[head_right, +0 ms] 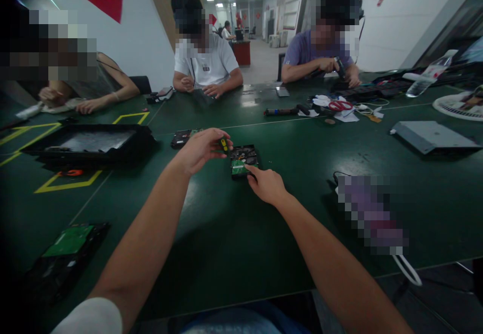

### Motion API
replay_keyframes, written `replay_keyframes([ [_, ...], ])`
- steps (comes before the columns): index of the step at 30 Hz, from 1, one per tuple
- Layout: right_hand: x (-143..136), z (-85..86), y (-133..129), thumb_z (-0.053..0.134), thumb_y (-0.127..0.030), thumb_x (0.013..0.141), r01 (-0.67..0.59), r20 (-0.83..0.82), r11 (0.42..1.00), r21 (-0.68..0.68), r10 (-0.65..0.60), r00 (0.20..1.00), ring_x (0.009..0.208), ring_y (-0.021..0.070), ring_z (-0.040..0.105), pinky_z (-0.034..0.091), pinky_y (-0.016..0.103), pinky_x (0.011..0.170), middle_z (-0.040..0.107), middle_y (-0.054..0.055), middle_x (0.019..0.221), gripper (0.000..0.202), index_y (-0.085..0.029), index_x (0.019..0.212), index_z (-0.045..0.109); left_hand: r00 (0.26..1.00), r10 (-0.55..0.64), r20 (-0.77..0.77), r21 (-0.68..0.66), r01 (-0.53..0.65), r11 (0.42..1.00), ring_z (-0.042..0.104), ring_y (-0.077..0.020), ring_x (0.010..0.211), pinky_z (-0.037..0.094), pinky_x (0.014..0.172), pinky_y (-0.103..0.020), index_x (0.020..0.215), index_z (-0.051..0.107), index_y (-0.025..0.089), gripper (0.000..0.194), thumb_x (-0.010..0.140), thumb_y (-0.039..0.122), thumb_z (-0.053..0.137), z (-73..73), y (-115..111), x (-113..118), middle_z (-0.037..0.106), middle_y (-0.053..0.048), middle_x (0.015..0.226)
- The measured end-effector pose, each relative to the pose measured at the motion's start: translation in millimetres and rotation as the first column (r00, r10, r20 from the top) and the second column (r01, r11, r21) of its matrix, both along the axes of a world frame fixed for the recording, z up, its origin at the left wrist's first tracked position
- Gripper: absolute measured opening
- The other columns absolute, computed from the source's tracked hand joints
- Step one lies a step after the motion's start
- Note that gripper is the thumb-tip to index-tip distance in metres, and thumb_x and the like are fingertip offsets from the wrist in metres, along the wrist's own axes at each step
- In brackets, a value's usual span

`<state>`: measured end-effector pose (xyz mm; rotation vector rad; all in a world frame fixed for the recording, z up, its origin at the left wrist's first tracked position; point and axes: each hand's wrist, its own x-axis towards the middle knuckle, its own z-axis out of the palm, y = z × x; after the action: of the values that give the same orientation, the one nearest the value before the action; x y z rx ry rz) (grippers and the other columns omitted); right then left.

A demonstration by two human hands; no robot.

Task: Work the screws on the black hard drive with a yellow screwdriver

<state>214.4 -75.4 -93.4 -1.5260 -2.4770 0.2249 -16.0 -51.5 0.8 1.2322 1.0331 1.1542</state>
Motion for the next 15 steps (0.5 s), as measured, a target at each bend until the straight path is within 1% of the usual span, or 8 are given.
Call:
replay_keyframes([
  [3,-0.3,0.7,-0.3,0.04,-0.045,0.107,-0.004,-0.005,1.0,-0.007,0.004,1.0,0.073,0.0187,0.067,0.039,0.028,0.061,0.076,0.003,0.092,0.049,-0.032,0.153,0.05,0.996,-0.047,0.079,-0.023,0.049,0.999,0.069,-0.0231,0.09,0.059,0.071,-0.034,0.093,0.071,0.016,0.023,0.085,0.037,0.064,-3.0,2.5,-0.6,0.072,-0.012,0.095],
  [9,0.0,0.9,0.0,0.039,-0.045,0.107,-0.012,-0.025,0.999,-0.03,0.011,1.0,0.069,0.0172,0.065,0.039,0.027,0.059,0.076,0.003,0.091,0.049,-0.032,0.153,0.049,0.991,-0.029,0.131,-0.051,0.036,0.998,0.067,-0.0227,0.089,0.058,0.072,-0.034,0.089,0.072,0.015,0.022,0.084,0.035,0.062,-5.7,4.2,-0.7,0.07,-0.01,0.091],
  [12,-0.1,0.3,0.2,0.04,-0.045,0.106,-0.005,-0.018,1.0,-0.019,0.005,1.0,0.07,0.0178,0.066,0.039,0.027,0.06,0.076,0.003,0.089,0.049,-0.032,0.153,0.05,0.995,-0.038,0.095,-0.03,0.041,0.999,0.066,-0.0217,0.086,0.055,0.067,-0.031,0.088,0.072,0.016,0.026,0.085,0.04,0.064,-7.8,6.2,-0.7,0.07,-0.01,0.089],
  [15,-0.4,0.0,-0.1,0.041,-0.045,0.106,0.006,-0.01,1.0,-0.01,-0.006,1.0,0.073,0.0189,0.067,0.04,0.028,0.062,0.076,0.003,0.089,0.05,-0.033,0.154,0.049,1.0,-0.017,-0.001,0.022,0.017,1.0,0.065,-0.0207,0.084,0.051,0.065,-0.03,0.086,0.075,0.016,0.032,0.086,0.047,0.065,-9.1,7.8,-1.8,0.07,-0.01,0.092],
])
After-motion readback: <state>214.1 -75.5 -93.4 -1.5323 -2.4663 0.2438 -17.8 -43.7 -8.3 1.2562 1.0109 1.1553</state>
